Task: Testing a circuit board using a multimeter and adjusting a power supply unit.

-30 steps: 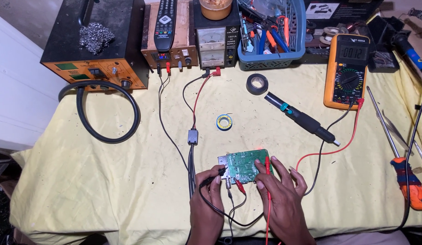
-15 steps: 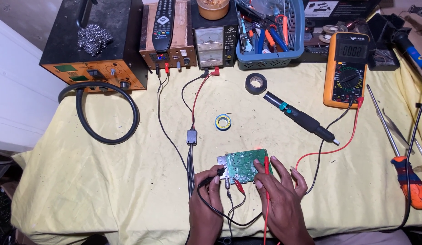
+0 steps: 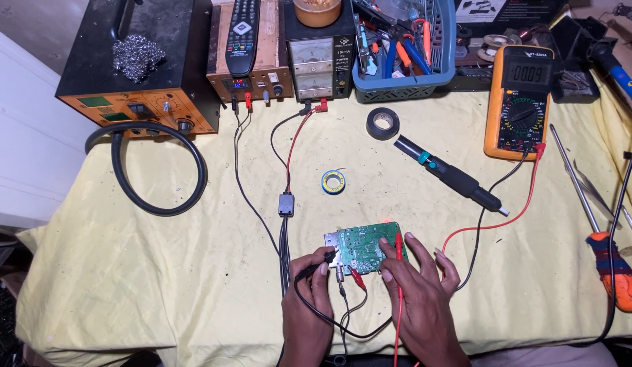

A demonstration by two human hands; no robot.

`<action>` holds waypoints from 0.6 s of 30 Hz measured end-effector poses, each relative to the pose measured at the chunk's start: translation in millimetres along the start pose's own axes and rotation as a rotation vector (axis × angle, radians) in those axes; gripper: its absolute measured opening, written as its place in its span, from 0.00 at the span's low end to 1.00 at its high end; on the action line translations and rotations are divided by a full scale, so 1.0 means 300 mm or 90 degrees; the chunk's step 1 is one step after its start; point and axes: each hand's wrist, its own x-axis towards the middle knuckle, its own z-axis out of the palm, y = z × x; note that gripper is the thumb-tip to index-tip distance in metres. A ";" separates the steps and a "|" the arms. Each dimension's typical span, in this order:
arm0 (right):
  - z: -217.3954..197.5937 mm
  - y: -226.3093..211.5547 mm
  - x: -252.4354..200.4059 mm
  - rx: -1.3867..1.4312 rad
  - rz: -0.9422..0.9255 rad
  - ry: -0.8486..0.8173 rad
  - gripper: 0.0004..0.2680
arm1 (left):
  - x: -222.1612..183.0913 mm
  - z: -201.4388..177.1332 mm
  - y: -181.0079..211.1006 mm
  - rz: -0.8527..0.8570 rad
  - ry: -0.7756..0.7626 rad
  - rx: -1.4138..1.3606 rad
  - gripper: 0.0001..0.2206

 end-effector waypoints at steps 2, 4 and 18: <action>-0.001 -0.004 0.002 -0.006 -0.004 0.015 0.06 | 0.001 0.005 -0.012 0.002 -0.006 -0.016 0.10; -0.002 -0.002 -0.003 -0.004 -0.002 0.009 0.06 | -0.002 0.004 -0.011 0.002 -0.008 -0.020 0.10; -0.005 -0.002 -0.001 -0.004 0.003 -0.001 0.05 | -0.001 0.007 -0.013 0.021 0.001 -0.025 0.09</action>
